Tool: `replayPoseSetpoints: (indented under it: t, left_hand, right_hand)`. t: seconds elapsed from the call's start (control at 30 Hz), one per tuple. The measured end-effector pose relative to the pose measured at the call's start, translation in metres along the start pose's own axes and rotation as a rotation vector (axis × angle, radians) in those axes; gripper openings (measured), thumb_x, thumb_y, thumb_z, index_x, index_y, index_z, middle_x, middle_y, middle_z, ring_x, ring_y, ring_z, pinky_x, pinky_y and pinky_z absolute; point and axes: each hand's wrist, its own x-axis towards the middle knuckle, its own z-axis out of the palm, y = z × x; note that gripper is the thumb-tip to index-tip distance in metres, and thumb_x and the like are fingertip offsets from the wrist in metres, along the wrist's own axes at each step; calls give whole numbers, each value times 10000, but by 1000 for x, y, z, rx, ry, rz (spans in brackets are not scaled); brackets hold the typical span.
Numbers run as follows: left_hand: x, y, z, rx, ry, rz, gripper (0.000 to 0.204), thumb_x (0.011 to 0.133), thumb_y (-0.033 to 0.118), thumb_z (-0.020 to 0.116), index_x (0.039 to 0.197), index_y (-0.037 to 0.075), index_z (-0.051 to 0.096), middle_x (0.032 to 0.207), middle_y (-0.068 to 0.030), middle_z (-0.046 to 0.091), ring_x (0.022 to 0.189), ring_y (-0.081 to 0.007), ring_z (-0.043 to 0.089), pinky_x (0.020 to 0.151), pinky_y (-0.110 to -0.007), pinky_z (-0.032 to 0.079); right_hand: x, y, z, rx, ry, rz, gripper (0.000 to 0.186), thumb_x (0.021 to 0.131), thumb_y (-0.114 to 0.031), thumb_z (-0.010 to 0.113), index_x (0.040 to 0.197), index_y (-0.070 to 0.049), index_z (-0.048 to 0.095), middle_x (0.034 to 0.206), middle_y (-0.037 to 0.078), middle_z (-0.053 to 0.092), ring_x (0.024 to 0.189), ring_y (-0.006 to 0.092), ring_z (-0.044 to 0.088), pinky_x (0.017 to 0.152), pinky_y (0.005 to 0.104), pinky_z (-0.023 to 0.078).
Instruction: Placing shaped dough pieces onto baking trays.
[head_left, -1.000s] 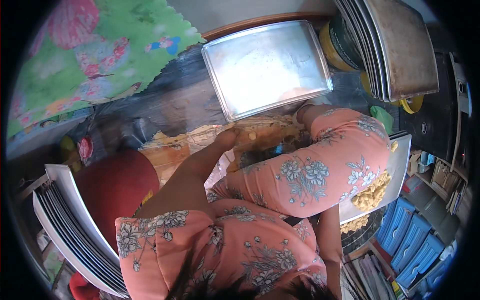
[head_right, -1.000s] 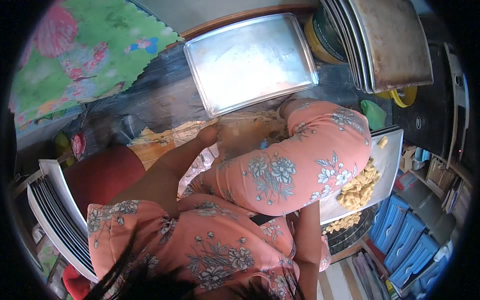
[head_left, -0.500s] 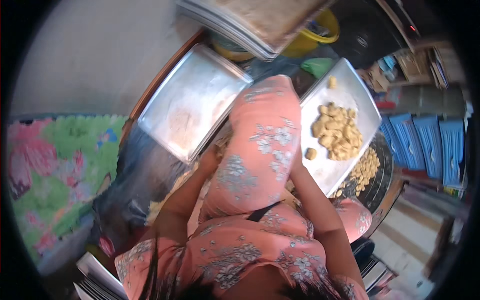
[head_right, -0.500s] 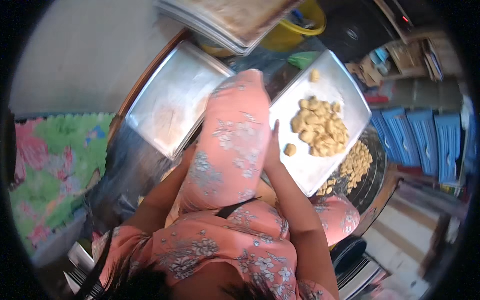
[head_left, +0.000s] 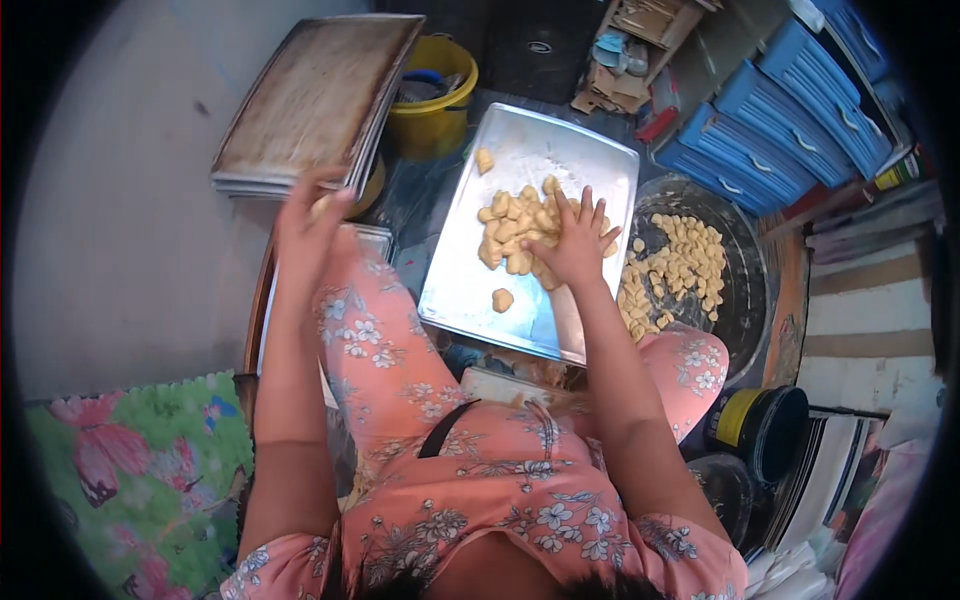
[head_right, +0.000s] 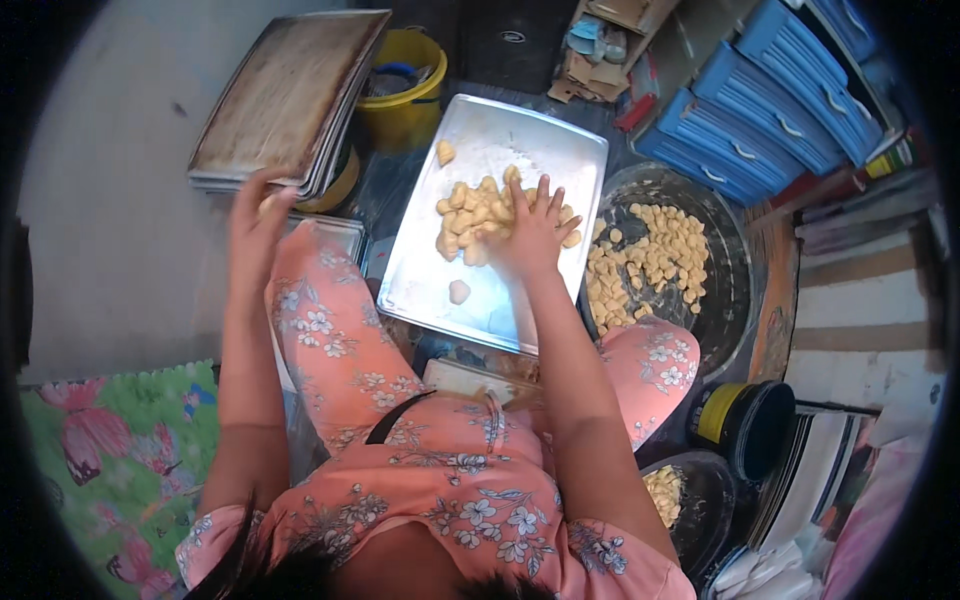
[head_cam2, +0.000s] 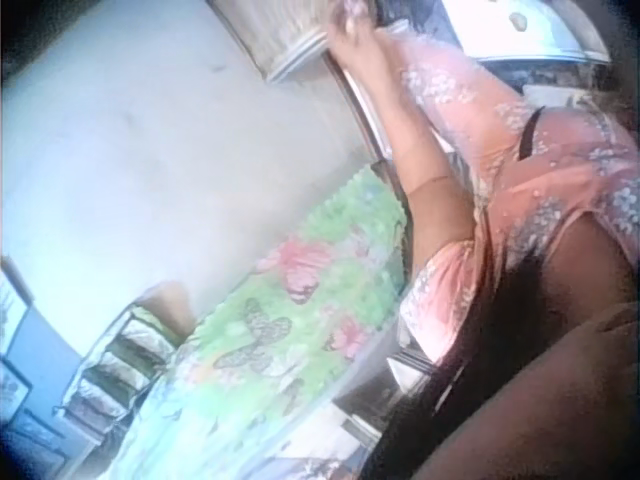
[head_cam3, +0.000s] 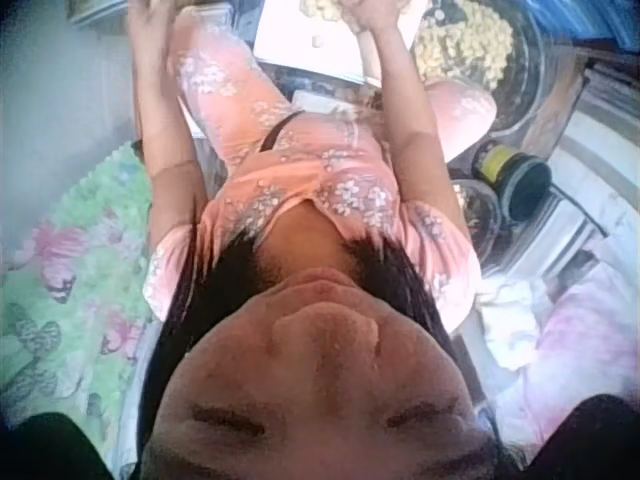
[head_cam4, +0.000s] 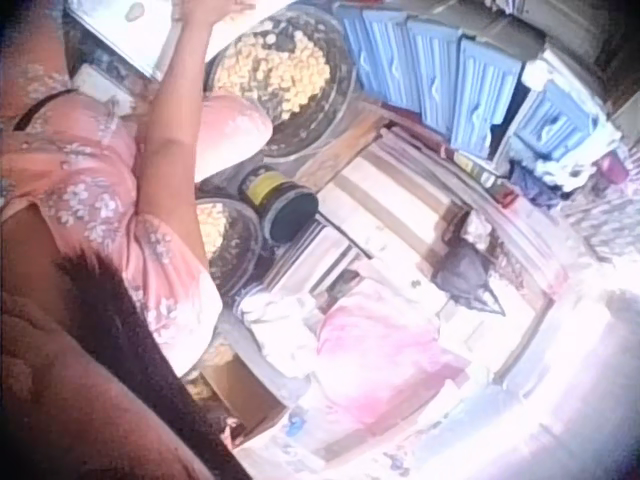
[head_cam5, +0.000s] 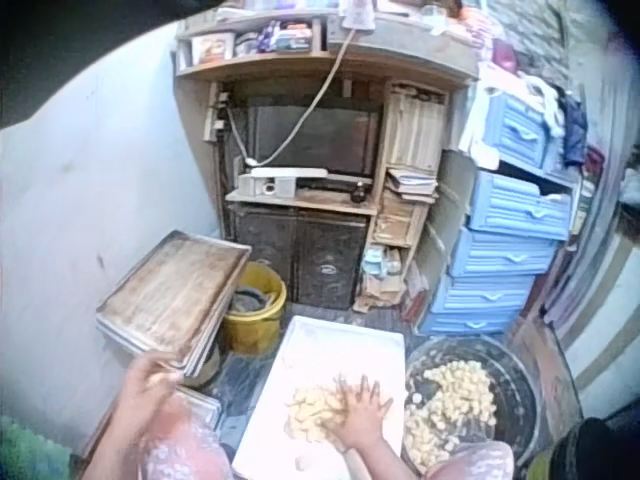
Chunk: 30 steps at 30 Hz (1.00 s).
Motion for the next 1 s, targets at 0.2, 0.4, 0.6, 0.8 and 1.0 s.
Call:
replayPoseSetpoints:
  t: [0.2,0.4,0.6,0.8,1.0]
  left_hand:
    - [77,-35,137,129,-511,101,242,754,139,646,983,61,640,945,-133,555,947,-277,547,870,-330,412]
    - [96,-108,212,310,-590,106,468,707,160,696,1157,99,585,1136,-167,492,1044,-336,508,922,-382,421]
    - [98,-121,216,620,-750,116,504,676,134,735,1161,129,596,1129,-150,509,1056,-353,507,930,-406,433]
    - [97,-116,235,289,-664,4,398,705,49,675,1098,60,613,1066,-146,543,1073,-368,494,914,-407,428]
    - [97,-115,251,245,-674,181,365,737,106,681,1097,86,623,1096,-120,543,1109,-340,460,948,-395,407]
  right_hand:
    - [28,28,-5,270,-353,-84,810,635,-510,736,1336,-214,457,1404,190,336,1313,365,286,1003,619,255]
    - [74,46,9,462,-177,-31,931,578,-614,736,1346,-175,447,1425,206,327,1296,373,331,1006,567,288]
    - [70,-17,4,69,-504,-357,746,601,-546,726,1262,-259,533,1293,120,451,1181,329,449,913,579,356]
    - [110,24,22,418,-460,-241,473,665,-323,686,1093,-134,612,1140,113,510,1062,317,524,879,458,423]
    - [163,54,16,314,-291,-73,600,639,-444,735,1117,-102,619,1095,152,529,1014,331,550,872,399,446]
